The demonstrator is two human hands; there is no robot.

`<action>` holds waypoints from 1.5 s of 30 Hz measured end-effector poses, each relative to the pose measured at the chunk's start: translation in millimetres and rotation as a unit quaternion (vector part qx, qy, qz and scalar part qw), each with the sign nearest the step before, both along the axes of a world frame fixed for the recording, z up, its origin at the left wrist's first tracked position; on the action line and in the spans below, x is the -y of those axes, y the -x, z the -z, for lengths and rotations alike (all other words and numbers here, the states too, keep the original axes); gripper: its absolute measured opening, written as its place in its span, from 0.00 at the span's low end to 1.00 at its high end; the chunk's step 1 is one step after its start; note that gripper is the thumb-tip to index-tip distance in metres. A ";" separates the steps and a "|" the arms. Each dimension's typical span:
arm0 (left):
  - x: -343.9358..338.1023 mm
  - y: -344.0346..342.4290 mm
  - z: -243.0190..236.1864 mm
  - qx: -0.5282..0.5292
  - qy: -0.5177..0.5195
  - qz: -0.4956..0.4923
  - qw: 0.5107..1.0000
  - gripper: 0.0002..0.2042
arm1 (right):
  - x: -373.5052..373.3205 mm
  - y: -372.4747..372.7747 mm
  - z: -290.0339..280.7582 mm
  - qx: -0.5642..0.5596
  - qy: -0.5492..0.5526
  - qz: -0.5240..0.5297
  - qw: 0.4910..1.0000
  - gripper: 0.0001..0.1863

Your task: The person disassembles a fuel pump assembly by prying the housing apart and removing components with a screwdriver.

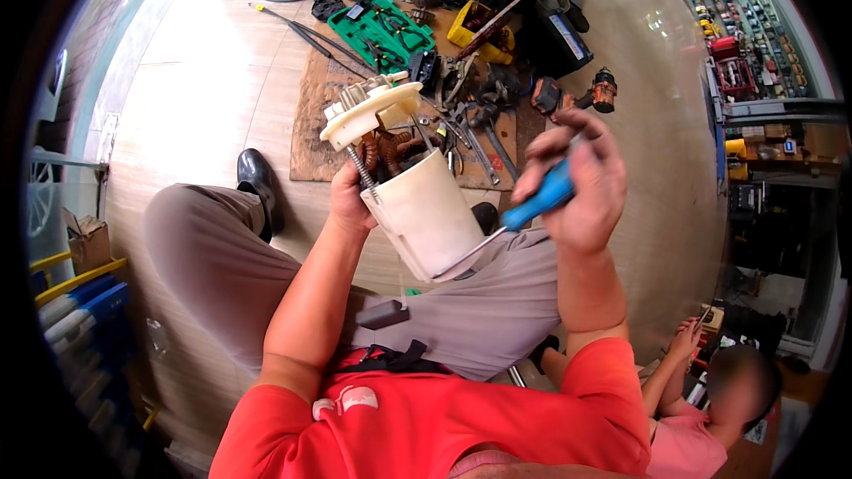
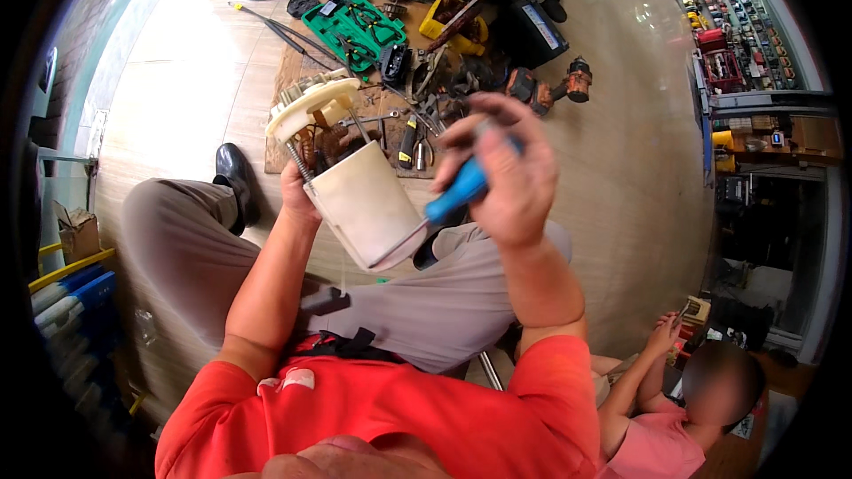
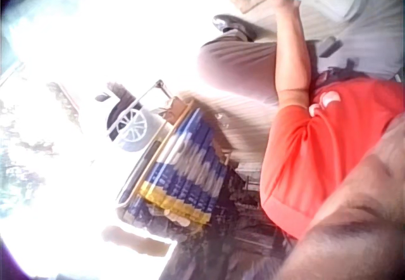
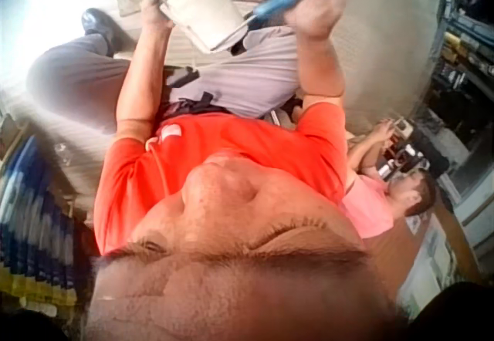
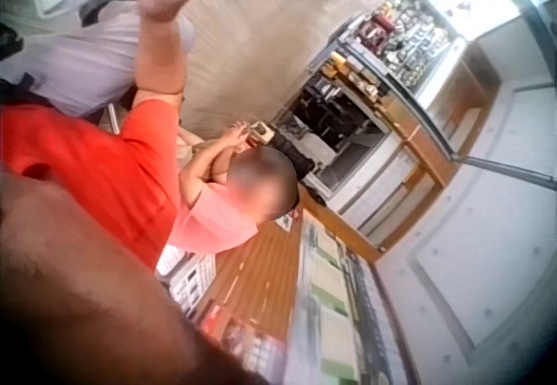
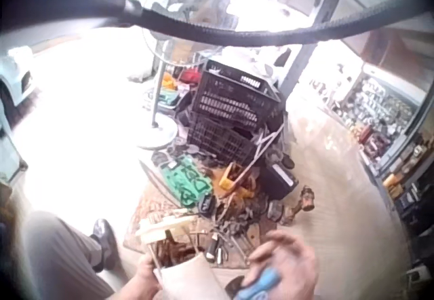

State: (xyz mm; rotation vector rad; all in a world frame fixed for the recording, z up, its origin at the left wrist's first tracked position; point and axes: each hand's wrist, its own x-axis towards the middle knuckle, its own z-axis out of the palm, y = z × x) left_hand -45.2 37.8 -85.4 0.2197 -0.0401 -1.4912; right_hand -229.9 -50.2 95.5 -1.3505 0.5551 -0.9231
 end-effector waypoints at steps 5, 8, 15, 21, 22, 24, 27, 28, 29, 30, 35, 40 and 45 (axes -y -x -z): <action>2.0 -7.3 19.1 -0.002 0.058 0.025 0.998 0.16 | 32.6 -4.4 0.8 0.089 -0.052 0.070 0.992 0.15; -0.4 5.0 14.6 0.086 0.025 0.008 0.996 0.30 | 43.3 -5.0 1.1 0.083 -0.052 0.101 0.990 0.14; -1.2 18.2 9.2 0.046 0.007 0.066 0.997 0.29 | 54.9 6.5 -2.6 0.015 0.202 0.002 0.979 0.08; -8.4 5.1 0.8 0.094 -0.004 0.036 0.995 0.32 | 24.2 -14.8 4.3 -0.321 0.354 -0.191 0.858 0.05; -7.9 3.5 2.3 0.096 -0.014 0.019 0.995 0.31 | 21.8 -16.3 9.9 -0.350 0.337 -0.209 0.848 0.06; -5.6 1.6 9.9 0.114 -0.023 0.011 0.993 0.32 | 18.6 -17.8 20.8 -0.409 0.304 -0.246 0.825 0.08; -4.8 0.2 20.2 0.137 -0.033 0.007 0.990 0.34 | 11.8 -23.5 42.3 -0.378 0.263 -0.195 0.866 0.11; -3.8 0.9 22.5 0.150 -0.030 0.002 0.988 0.34 | 11.6 -24.9 47.2 -0.382 0.257 -0.203 0.864 0.12; -3.0 1.1 23.6 0.163 -0.027 -0.003 0.986 0.34 | 12.8 -26.3 52.4 -0.385 0.250 -0.211 0.863 0.13; -2.2 0.5 24.4 0.188 -0.029 0.008 0.982 0.36 | 14.7 -27.0 55.2 -0.388 0.243 -0.220 0.861 0.14; -1.3 -2.3 19.7 0.261 -0.034 0.005 0.965 0.38 | 24.4 -28.8 56.8 -0.441 0.178 -0.282 0.833 0.17; -1.6 -8.0 3.4 0.347 -0.039 -0.030 0.937 0.32 | 13.5 -32.5 67.8 -0.424 0.115 -0.226 0.869 0.23; -1.0 -9.9 -3.7 0.426 -0.046 -0.057 0.902 0.26 | 7.8 -35.2 80.9 -0.401 0.189 -0.142 0.885 0.25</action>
